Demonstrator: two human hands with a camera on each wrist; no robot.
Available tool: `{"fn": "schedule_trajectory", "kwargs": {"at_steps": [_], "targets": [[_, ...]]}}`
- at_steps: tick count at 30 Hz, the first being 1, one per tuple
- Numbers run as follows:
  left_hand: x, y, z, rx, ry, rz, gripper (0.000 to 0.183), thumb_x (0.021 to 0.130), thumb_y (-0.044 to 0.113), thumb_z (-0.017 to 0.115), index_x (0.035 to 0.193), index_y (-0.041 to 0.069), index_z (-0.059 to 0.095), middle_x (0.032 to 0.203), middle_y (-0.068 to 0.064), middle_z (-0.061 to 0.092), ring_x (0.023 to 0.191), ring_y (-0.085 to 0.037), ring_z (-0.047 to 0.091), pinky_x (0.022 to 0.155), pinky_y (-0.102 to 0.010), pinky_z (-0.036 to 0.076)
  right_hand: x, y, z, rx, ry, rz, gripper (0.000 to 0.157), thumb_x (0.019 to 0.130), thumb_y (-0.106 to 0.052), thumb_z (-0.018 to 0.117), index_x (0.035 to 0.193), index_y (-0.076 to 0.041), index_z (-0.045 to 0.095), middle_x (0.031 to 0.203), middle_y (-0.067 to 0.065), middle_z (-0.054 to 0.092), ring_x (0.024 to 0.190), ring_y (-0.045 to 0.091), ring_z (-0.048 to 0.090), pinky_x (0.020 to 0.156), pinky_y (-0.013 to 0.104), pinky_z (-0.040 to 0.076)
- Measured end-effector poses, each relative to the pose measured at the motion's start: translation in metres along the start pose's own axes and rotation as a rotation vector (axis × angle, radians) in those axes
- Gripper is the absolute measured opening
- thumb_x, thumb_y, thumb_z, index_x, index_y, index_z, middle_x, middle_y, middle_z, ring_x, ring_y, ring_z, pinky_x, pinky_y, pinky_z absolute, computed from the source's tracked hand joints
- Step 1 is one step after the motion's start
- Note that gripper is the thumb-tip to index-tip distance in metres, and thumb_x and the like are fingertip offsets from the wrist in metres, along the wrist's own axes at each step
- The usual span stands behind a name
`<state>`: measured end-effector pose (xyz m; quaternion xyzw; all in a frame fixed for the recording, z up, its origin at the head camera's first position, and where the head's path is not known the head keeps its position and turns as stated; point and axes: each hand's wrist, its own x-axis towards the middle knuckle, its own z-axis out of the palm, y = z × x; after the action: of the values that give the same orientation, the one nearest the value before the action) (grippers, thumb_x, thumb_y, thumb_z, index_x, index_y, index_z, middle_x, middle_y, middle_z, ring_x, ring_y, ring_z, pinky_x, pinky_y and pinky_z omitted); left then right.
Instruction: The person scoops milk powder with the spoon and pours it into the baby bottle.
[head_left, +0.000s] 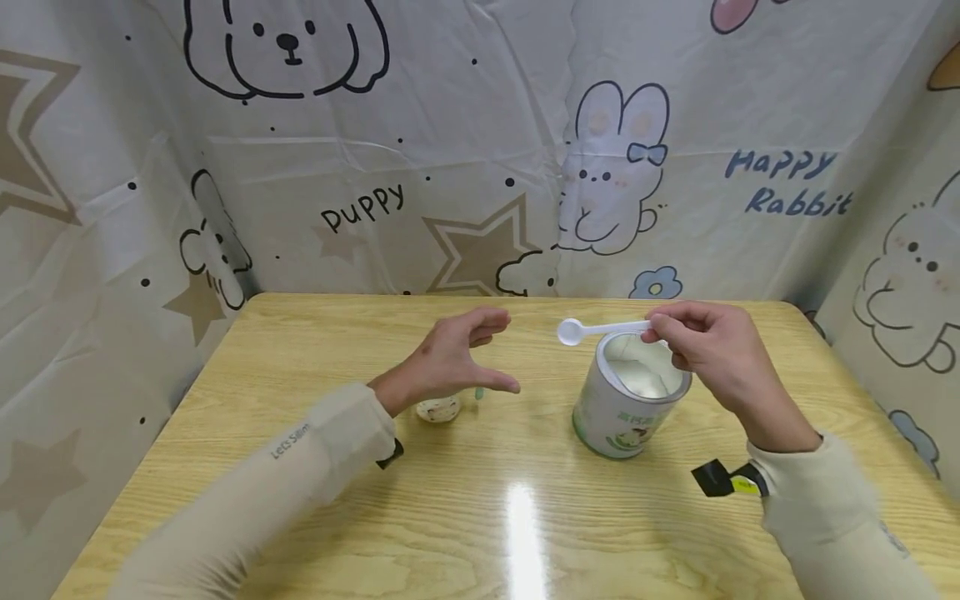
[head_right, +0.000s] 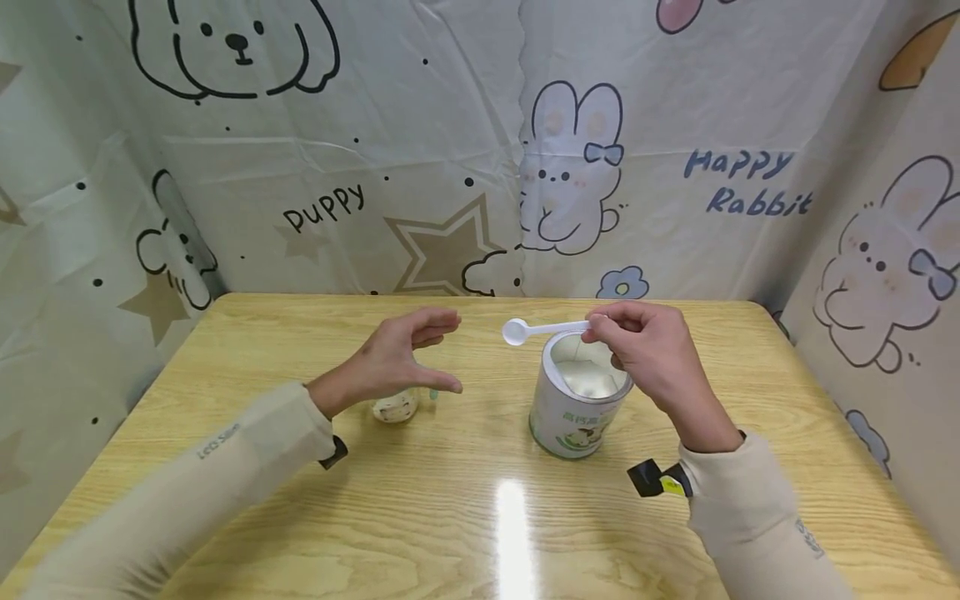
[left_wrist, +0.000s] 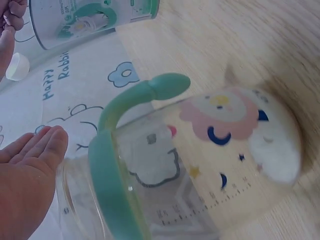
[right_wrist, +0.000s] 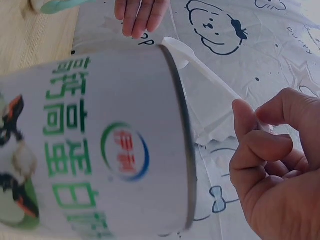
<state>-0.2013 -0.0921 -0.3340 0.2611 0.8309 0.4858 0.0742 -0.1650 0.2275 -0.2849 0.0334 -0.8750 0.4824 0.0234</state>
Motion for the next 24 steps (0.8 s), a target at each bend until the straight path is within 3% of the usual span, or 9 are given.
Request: {"fn": "schedule_trajectory", "kwargs": {"at_steps": [8,16,24], "targets": [[0.005,0.001,0.013,-0.020,-0.022,0.002,0.091,0.071,0.017,0.093,0.146,0.003,0.045,0.149,-0.009,0.049,0.137,-0.021,0.046,0.109,-0.025,0.041,-0.006,0.009,-0.014,-0.048,0.028,0.037,0.039,0.102,-0.034,0.059,0.119,0.001,0.066,0.089,-0.012,0.070,0.082,0.012,0.056,0.067,0.019,0.054],[0.014,0.007,0.026,-0.007,-0.051,0.011,0.093,0.070,0.018,0.093,0.147,0.002,0.044,0.150,-0.013,0.047,0.138,-0.022,0.045,0.109,-0.025,0.040,-0.008,0.019,-0.026,-0.035,0.043,0.024,0.034,0.103,-0.027,0.058,0.116,0.004,0.063,0.085,-0.014,0.068,0.071,0.010,0.053,0.061,0.018,0.050],[0.023,0.012,0.037,-0.024,-0.059,0.011,0.094,0.069,0.017,0.094,0.147,0.002,0.044,0.150,-0.012,0.047,0.138,-0.022,0.045,0.109,-0.023,0.039,-0.012,0.027,-0.035,-0.014,0.076,0.016,0.029,0.102,-0.028,0.059,0.110,0.000,0.064,0.084,-0.012,0.066,0.067,0.011,0.049,0.058,0.020,0.046]]}}
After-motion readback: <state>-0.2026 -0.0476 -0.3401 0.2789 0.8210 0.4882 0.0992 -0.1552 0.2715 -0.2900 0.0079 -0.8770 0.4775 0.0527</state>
